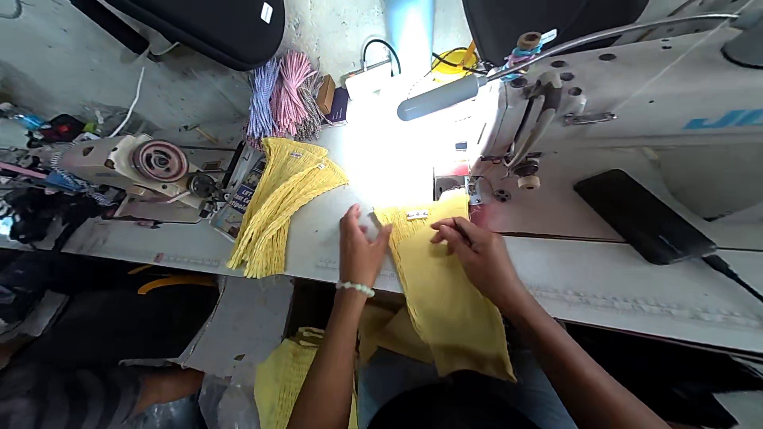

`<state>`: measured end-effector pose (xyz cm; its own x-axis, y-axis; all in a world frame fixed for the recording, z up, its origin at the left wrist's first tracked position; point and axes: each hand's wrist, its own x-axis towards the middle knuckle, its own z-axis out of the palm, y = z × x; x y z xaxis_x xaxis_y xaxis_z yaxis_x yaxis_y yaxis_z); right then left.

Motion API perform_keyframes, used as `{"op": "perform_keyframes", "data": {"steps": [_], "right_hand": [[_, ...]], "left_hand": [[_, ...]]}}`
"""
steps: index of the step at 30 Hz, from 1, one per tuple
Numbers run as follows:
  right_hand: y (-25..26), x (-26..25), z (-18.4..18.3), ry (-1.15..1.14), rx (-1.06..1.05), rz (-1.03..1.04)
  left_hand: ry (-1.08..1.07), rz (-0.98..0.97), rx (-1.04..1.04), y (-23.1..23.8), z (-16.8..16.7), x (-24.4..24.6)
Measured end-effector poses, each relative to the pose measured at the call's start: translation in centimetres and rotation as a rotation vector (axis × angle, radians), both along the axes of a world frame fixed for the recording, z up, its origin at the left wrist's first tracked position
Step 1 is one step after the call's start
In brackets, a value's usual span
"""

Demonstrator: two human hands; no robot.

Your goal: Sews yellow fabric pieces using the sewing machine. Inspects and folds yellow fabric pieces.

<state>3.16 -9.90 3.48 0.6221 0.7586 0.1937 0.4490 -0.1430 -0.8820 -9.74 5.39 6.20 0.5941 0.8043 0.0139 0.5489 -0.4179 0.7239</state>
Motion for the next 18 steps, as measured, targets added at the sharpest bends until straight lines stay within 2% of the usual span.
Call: {"op": "perform_keyframes", "data": {"steps": [2, 3, 5, 8, 10, 13, 14, 16, 18], "right_hand": [[1.1, -0.8, 0.3, 0.033, -0.066, 0.075], [1.5, -1.2, 0.4, 0.037, -0.082, 0.110], [1.6, -2.0, 0.3, 0.038, -0.055, 0.139], [0.4, -2.6, 0.3, -0.002, 0.095, 0.093], [-0.7, -3.0, 0.9, -0.025, 0.167, 0.064], [-2.0, -3.6, 2.1, 0.005, 0.249, 0.068], [-2.6, -3.7, 2.5, 0.070, 0.285, 0.110], [-3.6, -3.7, 3.0, 0.286, 0.342, 0.219], [-4.3, -3.4, 3.4, 0.576, 0.358, 0.253]], "left_hand": [[0.031, -0.031, -0.097, -0.5, -0.3, 1.4], [-0.028, -0.044, -0.151, -1.2, -0.4, 1.6], [-0.244, -0.094, -0.301, -2.4, -0.6, 0.9], [-0.474, -0.267, -0.546, -3.6, 0.7, -1.8], [-0.562, -0.363, -0.435, -4.0, 1.4, -3.3], [-0.570, -0.391, 0.030, -3.6, 0.7, -3.7], [-0.537, -0.390, 0.105, -3.4, 0.4, -3.5], [-0.461, -0.444, 0.107, -3.5, 0.3, -3.1], [-0.443, -0.584, 0.039, -3.7, 0.5, -2.7]]}}
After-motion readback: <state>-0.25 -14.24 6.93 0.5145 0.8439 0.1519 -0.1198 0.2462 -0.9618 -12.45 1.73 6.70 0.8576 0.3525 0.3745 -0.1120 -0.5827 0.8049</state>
